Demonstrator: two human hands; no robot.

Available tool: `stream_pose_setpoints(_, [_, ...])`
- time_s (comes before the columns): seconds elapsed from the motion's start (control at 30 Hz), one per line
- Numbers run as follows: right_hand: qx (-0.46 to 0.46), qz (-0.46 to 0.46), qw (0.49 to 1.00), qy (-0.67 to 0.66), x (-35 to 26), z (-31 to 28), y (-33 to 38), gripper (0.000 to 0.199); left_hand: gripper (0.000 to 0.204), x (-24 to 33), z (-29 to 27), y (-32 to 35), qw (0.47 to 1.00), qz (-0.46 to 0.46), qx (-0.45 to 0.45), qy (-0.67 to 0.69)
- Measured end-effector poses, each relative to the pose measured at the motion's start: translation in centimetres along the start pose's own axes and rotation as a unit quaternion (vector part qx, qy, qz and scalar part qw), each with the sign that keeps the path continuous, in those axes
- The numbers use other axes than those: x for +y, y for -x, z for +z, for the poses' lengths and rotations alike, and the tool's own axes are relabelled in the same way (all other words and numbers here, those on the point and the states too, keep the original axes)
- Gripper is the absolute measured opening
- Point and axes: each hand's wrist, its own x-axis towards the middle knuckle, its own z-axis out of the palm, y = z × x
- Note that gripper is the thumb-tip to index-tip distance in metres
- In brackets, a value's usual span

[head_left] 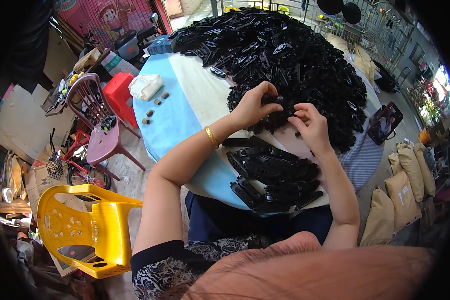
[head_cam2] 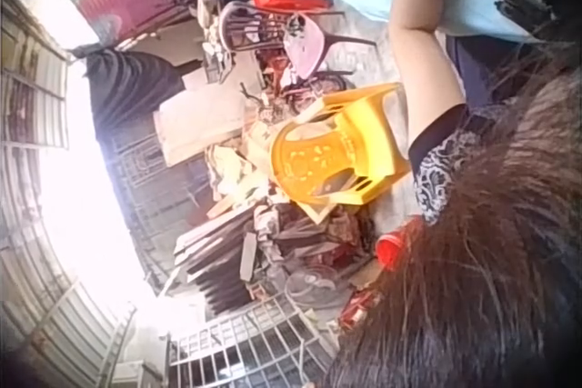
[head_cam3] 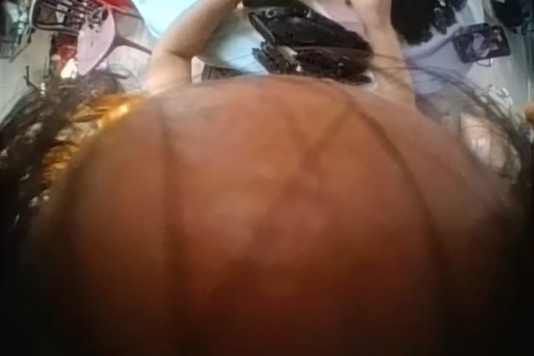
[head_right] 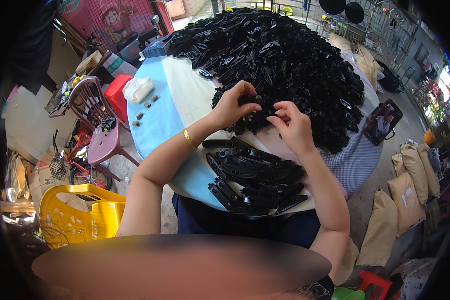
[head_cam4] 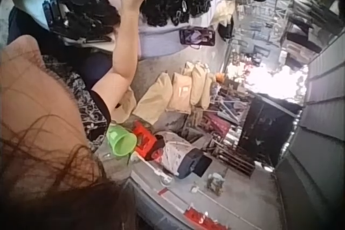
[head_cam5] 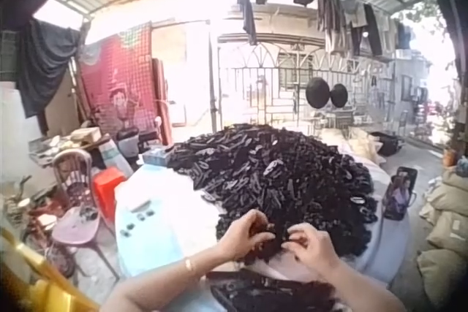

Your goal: Assembling black plastic hair clips from multiple pieces at a work table.

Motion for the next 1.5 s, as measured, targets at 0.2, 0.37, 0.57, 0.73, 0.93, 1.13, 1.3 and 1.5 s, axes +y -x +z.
stream_pose_setpoints(0.2, [0.009, 0.014, 0.999, -0.035, 0.0, 0.2, 0.2, 0.019, 0.032, 1.0, 0.2, 0.8, 0.973, 0.095, -0.084, -0.193])
stream_pose_setpoints(0.37, [0.026, -0.129, 0.988, 0.079, -1.0, 0.3, 0.3, 0.015, 0.033, -0.3, 1.4, 1.2, 0.977, 0.17, -0.096, -0.089])
stream_pose_setpoints(0.57, [0.037, -0.234, 0.967, 0.095, -1.8, -0.1, 0.0, 0.013, 0.036, 1.3, 0.6, 1.4, 0.984, -0.047, -0.116, 0.127])
stream_pose_setpoints(0.73, [0.045, -0.245, 0.964, 0.092, -1.9, -0.1, 0.1, 0.013, 0.034, 0.5, 0.1, 1.4, 0.896, -0.177, -0.078, 0.401])
stream_pose_setpoints(0.93, [0.097, -0.28, 0.947, 0.126, -2.7, 0.2, 0.3, 0.014, 0.032, -0.2, 1.0, 1.6, 0.838, -0.207, -0.086, 0.497])
stream_pose_setpoints(1.13, [0.091, -0.307, 0.934, 0.158, -2.7, 0.4, 0.3, 0.015, 0.029, -0.8, 1.2, 1.7, 0.862, -0.208, -0.107, 0.449])
stream_pose_setpoints(1.3, [0.095, -0.305, 0.932, 0.173, -2.9, 0.4, 0.5, 0.014, 0.033, -0.2, 1.6, 2.1, 0.859, -0.204, -0.078, 0.462])
stream_pose_setpoints(1.5, [0.059, -0.322, 0.934, 0.141, -2.9, -0.4, 0.0, 0.017, 0.027, 0.0, 1.0, 1.6, 0.798, -0.28, -0.108, 0.523])
